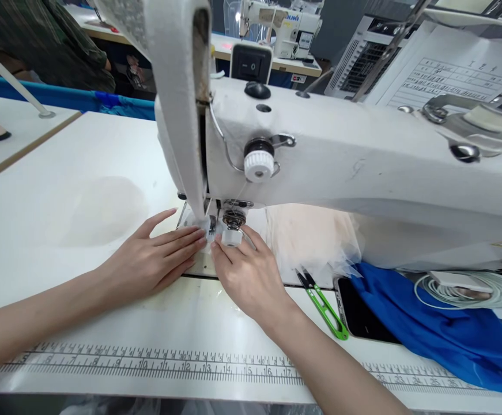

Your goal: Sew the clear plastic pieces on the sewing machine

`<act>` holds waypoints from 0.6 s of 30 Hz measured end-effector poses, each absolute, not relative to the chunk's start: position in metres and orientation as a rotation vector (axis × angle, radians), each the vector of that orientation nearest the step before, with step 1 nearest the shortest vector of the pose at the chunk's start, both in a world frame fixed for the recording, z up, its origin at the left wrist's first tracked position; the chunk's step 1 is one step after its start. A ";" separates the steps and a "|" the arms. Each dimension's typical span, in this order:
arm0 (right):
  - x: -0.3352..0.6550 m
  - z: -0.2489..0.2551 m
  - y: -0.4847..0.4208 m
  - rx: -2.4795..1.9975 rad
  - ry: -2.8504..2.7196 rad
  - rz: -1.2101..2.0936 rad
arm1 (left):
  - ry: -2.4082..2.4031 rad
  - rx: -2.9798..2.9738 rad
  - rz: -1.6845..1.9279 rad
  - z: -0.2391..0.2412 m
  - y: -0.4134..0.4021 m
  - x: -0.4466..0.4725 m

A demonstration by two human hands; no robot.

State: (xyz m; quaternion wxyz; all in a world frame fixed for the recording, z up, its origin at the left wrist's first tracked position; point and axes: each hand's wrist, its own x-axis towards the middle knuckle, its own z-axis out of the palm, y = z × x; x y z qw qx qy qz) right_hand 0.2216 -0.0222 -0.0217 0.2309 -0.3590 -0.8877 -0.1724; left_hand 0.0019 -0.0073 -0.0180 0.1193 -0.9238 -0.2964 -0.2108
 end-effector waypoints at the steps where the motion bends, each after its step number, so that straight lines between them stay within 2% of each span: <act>1: 0.221 -0.021 -0.021 -0.998 -2.442 -0.473 | -0.882 -2.704 -0.602 -0.018 -0.006 0.002; 18: 0.222 -0.018 -0.027 -1.061 -2.484 -0.449 | -0.933 -2.727 -0.623 -0.016 -0.012 0.002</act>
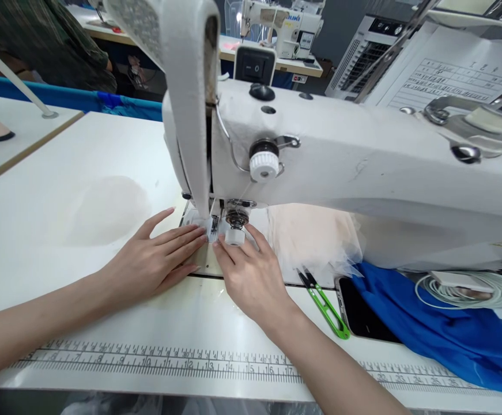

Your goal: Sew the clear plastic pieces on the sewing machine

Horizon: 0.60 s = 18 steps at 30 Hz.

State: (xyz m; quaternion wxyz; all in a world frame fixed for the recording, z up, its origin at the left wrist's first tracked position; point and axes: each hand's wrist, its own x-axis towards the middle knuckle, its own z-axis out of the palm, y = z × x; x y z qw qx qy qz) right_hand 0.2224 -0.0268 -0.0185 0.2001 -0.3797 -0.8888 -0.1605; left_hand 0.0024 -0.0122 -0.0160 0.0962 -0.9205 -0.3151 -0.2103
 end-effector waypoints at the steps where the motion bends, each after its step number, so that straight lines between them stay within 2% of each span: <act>1: 0.222 -0.019 -0.026 -1.067 -2.483 -0.453 | -0.938 -2.731 -0.628 -0.016 -0.012 0.003; 18: 0.222 -0.017 -0.022 -1.142 -2.472 -0.422 | -0.929 -2.728 -0.625 -0.016 -0.012 0.003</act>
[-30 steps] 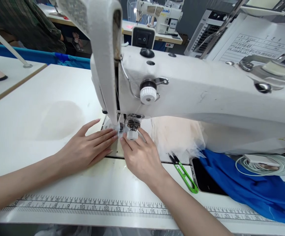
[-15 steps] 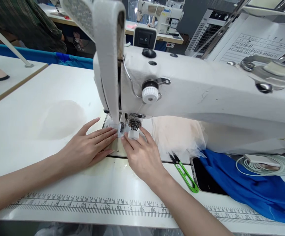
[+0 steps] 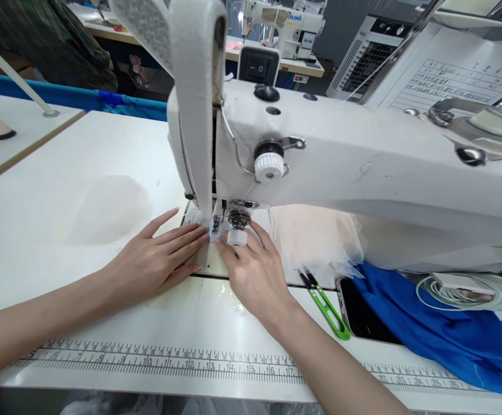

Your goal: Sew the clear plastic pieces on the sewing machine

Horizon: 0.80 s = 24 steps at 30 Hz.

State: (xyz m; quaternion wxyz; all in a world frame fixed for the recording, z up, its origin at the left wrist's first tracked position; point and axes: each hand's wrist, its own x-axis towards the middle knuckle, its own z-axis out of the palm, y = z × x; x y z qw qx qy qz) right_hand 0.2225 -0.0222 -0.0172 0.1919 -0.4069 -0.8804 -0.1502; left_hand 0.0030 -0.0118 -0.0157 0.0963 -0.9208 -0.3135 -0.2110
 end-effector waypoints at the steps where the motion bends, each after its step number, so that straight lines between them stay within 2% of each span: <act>1: 0.222 -0.017 -0.023 -1.136 -2.464 -0.428 | -0.926 -2.730 -0.629 -0.016 -0.012 0.003; 24: 0.223 -0.018 -0.017 -1.175 -2.501 -0.491 | -1.020 -2.756 -0.598 -0.022 0.006 0.002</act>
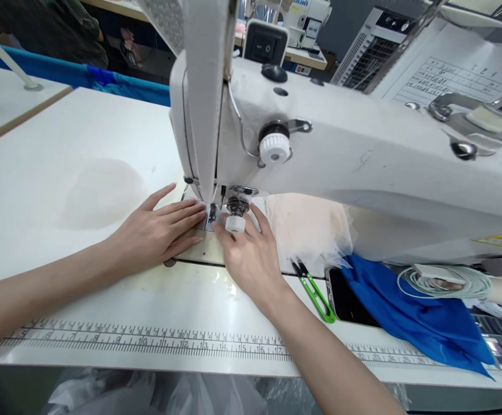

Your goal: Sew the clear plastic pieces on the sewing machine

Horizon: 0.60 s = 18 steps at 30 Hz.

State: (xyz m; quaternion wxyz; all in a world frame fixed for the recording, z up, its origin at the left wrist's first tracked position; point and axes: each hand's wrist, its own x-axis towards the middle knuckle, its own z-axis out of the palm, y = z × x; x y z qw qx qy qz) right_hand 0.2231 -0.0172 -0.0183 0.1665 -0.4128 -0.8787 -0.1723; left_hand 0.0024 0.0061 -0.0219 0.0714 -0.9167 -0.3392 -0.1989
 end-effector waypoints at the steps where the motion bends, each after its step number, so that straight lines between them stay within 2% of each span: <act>1: 0.223 -0.017 -0.018 -1.173 -2.498 -0.484 | -1.027 -2.753 -0.596 -0.022 0.006 0.002; 10: 0.222 -0.012 -0.022 -1.141 -2.420 -0.429 | -1.099 -2.690 -0.594 -0.017 0.002 0.001; 13: 0.222 -0.009 -0.025 -1.146 -2.365 -0.384 | -0.848 -2.817 -0.650 -0.010 -0.017 0.006; 16: 0.220 -0.007 -0.028 -1.097 -2.340 -0.192 | -0.351 -3.017 -0.695 0.000 -0.035 0.010; 18: 0.219 -0.006 -0.029 -1.068 -2.327 -0.058 | -0.282 -2.995 -0.803 0.005 -0.038 0.010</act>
